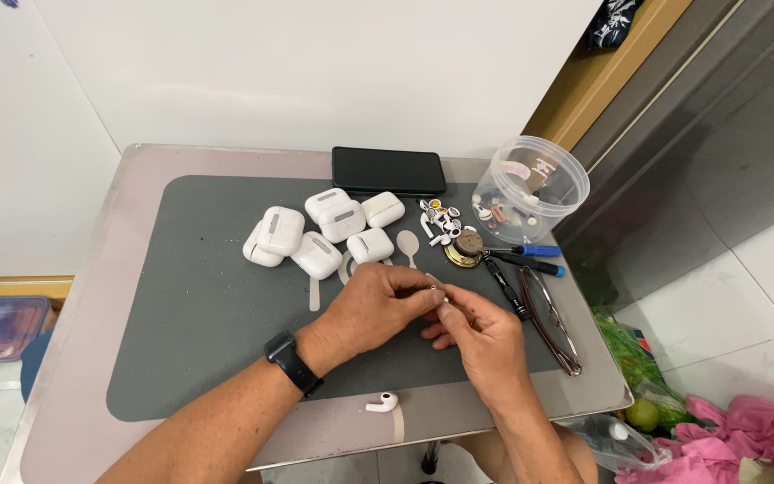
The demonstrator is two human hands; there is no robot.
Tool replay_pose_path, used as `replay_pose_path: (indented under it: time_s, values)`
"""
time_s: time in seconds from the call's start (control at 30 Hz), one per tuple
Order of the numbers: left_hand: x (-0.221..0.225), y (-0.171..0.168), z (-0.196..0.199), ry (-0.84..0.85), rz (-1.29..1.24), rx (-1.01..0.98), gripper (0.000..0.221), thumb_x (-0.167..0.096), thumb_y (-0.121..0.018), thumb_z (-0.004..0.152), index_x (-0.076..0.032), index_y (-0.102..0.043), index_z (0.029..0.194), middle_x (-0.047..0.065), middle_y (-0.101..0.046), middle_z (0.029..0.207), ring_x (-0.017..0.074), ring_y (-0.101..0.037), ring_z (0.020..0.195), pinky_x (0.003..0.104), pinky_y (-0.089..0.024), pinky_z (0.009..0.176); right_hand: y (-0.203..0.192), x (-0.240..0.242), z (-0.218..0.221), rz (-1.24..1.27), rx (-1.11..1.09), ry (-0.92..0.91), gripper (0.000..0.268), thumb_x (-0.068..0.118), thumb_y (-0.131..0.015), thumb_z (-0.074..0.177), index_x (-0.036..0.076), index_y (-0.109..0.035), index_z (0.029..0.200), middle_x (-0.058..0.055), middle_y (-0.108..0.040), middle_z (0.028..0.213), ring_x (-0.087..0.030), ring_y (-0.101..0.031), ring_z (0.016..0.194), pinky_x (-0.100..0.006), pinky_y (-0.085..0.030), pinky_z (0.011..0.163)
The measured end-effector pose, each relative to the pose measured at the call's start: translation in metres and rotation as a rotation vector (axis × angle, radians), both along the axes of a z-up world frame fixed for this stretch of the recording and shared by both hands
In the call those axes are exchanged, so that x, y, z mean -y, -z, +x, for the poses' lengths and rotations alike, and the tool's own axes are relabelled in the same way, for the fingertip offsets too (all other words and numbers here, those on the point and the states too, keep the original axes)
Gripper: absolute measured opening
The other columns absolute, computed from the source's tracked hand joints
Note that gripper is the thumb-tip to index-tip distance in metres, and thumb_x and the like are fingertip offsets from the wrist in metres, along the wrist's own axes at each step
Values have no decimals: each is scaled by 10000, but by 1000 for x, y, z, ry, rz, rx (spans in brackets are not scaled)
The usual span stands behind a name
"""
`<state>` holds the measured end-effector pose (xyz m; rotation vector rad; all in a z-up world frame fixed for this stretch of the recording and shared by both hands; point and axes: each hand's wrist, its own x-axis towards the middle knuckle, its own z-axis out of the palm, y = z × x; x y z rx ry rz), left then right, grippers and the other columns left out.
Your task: Repair a small wireless earbud by prying or scraping a component with a precision tool
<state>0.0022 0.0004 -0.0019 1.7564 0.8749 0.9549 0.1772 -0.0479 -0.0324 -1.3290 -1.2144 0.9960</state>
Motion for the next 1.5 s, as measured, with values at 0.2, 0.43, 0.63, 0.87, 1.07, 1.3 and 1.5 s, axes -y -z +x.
replay_pose_path:
  time_s: [0.2,0.43,0.63,0.87,1.07,1.3,1.5]
  values:
    - [3,-5,1,5,-74,-15,187,-210,-667,940,-119,-826,901,-15,-783,784,62,-656,725,231,-521,667,-3,2,-1,-27,20,7,354,96,-641,940,-3,-745,1264,-150,-766,789,-240,-761,667,-301,-625,571]
    - [1,2,1,3,61,-46,229,-206,-625,959,-113,-768,805,-20,-693,649,67,-552,621,276,-443,585,4,0,0,-6,0,12,365,75,-619,943,-17,-721,1281,-162,-774,846,-244,-765,673,-292,-613,556]
    - [0,3,0,-6,75,-41,289,-201,-607,983,-95,-706,732,-18,-676,644,82,-552,616,289,-447,590,1,1,-2,-17,-2,5,390,63,-606,942,-4,-709,1313,-154,-792,922,-242,-767,700,-291,-615,567]
    - [-3,5,2,19,15,-52,295,-217,-591,985,-90,-709,746,-8,-670,652,93,-576,628,298,-467,608,8,-1,3,3,46,-51,378,127,-570,968,-9,-698,1297,-162,-780,901,-246,-788,713,-295,-610,567]
    - [-3,7,3,38,56,-39,305,-214,-573,997,-89,-687,743,-6,-664,649,102,-578,618,307,-463,604,0,2,0,-16,40,-31,375,131,-577,968,-16,-706,1287,-161,-781,900,-256,-792,716,-308,-624,580]
    - [-5,20,4,6,273,-72,295,-169,-583,995,-103,-576,708,11,-570,606,128,-470,570,342,-356,545,8,0,2,26,46,21,240,38,-564,969,-38,-755,1092,-172,-779,827,-268,-822,728,-307,-646,550]
    - [-2,4,1,-78,72,-138,220,-235,-643,959,-119,-722,789,-11,-691,699,88,-548,650,311,-411,603,17,-2,1,15,-46,54,299,76,-664,926,-26,-759,1190,-136,-794,898,-228,-779,689,-281,-593,529]
